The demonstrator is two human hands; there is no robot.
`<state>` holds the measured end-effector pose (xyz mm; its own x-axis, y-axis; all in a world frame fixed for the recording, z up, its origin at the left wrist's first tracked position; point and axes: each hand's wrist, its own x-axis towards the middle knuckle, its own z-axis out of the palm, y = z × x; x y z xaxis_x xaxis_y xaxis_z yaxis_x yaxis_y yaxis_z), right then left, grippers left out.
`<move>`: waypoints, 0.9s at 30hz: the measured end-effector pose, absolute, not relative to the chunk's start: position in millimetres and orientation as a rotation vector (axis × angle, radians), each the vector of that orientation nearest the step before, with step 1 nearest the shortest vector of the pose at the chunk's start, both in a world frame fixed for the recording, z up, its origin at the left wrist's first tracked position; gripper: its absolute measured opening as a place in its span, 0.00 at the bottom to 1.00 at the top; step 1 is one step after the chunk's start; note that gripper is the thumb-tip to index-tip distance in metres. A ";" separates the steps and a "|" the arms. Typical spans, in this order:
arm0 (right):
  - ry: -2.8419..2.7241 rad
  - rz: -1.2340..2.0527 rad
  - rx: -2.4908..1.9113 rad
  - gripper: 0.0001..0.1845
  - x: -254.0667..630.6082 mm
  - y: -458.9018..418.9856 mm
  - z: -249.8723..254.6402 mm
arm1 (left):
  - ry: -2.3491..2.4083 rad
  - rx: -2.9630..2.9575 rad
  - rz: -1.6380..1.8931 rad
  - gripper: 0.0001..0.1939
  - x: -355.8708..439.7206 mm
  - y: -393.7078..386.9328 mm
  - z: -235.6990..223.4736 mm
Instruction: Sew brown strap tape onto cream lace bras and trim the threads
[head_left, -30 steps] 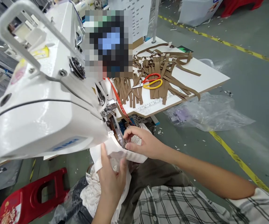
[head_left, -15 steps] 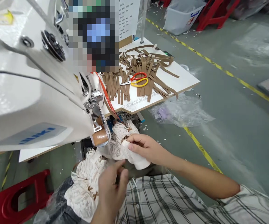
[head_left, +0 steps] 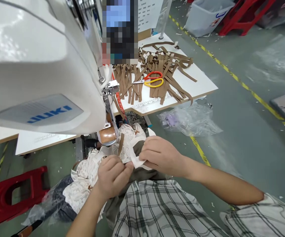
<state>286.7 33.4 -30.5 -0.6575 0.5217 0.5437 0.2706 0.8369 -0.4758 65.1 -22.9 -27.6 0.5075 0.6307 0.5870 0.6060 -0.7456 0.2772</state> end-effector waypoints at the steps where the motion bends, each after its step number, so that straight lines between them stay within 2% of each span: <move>1: -2.310 0.417 -0.543 0.08 286.4 32.6 -31.7 | 1.121 2.766 1.104 0.13 64.5 -26.0 -29.3; 14: -2.326 0.445 -0.595 0.08 279.8 29.7 -35.1 | 1.148 2.844 1.161 0.14 63.4 -30.0 -28.7; 17: -2.367 0.645 -0.655 0.09 281.8 33.0 -36.4 | 1.252 2.650 1.087 0.15 63.2 -30.3 -34.2; 19: -2.204 0.982 -0.833 0.09 286.7 34.6 -37.0 | 1.508 2.430 0.865 0.16 55.5 -28.6 -47.5; 22: -1.458 1.481 -1.237 0.15 296.6 31.8 -38.8 | 1.976 2.077 0.186 0.19 29.3 -24.0 -81.7; 24: -1.027 1.678 -1.349 0.19 303.3 25.7 -40.4 | 2.074 1.928 -0.066 0.17 7.1 -22.9 -106.9; 27: -0.841 1.806 -1.381 0.21 312.9 14.9 -41.3 | 2.189 1.755 -0.275 0.18 -18.8 -24.9 -135.2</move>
<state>312.9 14.9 -41.3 -0.1844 0.8363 -0.5163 -0.1433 -0.5425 -0.8277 -18.8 -24.9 -135.2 -0.1934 0.9111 -0.3640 0.9728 0.2263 0.0496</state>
